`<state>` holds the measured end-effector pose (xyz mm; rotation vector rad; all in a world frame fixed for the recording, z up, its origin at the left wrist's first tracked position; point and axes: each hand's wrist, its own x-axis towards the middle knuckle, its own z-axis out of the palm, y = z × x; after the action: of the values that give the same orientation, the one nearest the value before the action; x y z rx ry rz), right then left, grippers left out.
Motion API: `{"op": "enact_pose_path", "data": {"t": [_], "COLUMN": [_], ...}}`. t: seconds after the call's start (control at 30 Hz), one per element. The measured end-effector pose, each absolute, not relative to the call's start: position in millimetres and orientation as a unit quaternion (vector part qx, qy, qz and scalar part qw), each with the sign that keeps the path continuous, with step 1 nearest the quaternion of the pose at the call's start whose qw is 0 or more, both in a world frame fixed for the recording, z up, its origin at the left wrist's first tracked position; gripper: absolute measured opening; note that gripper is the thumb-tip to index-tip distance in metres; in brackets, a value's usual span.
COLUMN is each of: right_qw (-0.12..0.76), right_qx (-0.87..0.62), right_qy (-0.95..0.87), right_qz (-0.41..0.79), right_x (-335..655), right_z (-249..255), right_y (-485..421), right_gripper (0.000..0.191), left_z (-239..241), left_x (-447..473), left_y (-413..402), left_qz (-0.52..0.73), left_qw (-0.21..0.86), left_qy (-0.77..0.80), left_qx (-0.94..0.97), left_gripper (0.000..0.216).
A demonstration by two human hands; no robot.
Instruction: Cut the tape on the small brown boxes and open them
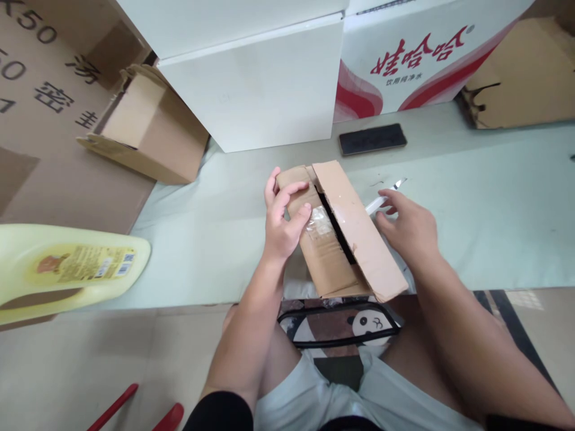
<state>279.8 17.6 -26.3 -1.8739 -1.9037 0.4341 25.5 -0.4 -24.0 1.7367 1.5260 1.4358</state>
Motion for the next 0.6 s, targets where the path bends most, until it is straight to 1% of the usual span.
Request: {"op": "enact_pose_path", "data": {"t": [0.13,0.23,0.4,0.5,0.6], "right_qw": [0.152,0.134,0.181,0.212,0.234], "right_qx": [-0.7,-0.708,-0.691,-0.675,-0.663], "right_qy": [-0.68,-0.68,-0.693,-0.697,-0.694], "right_qz": [0.158,0.134,0.098,0.118,0.155], "right_x": [281,282,283,283,281], "right_z": [-33,-38,-44,-43,-41], "right_y": [24,26,26,24,23], "right_gripper": [0.051,0.053,0.056,0.05,0.046], "left_z": [-24,-24,-24,-24,-22], "left_x": [25,26,21,7,-15], "left_y": [0,0,1,3,1], "left_qz": [0.525,0.526,0.536,0.553,0.597], "left_qw": [0.211,0.209,0.226,0.268,0.312], "left_qy": [0.543,0.548,0.542,0.537,0.554], "left_qx": [0.621,0.615,0.606,0.577,0.49], "left_gripper": [0.056,0.059,0.056,0.053,0.049]}}
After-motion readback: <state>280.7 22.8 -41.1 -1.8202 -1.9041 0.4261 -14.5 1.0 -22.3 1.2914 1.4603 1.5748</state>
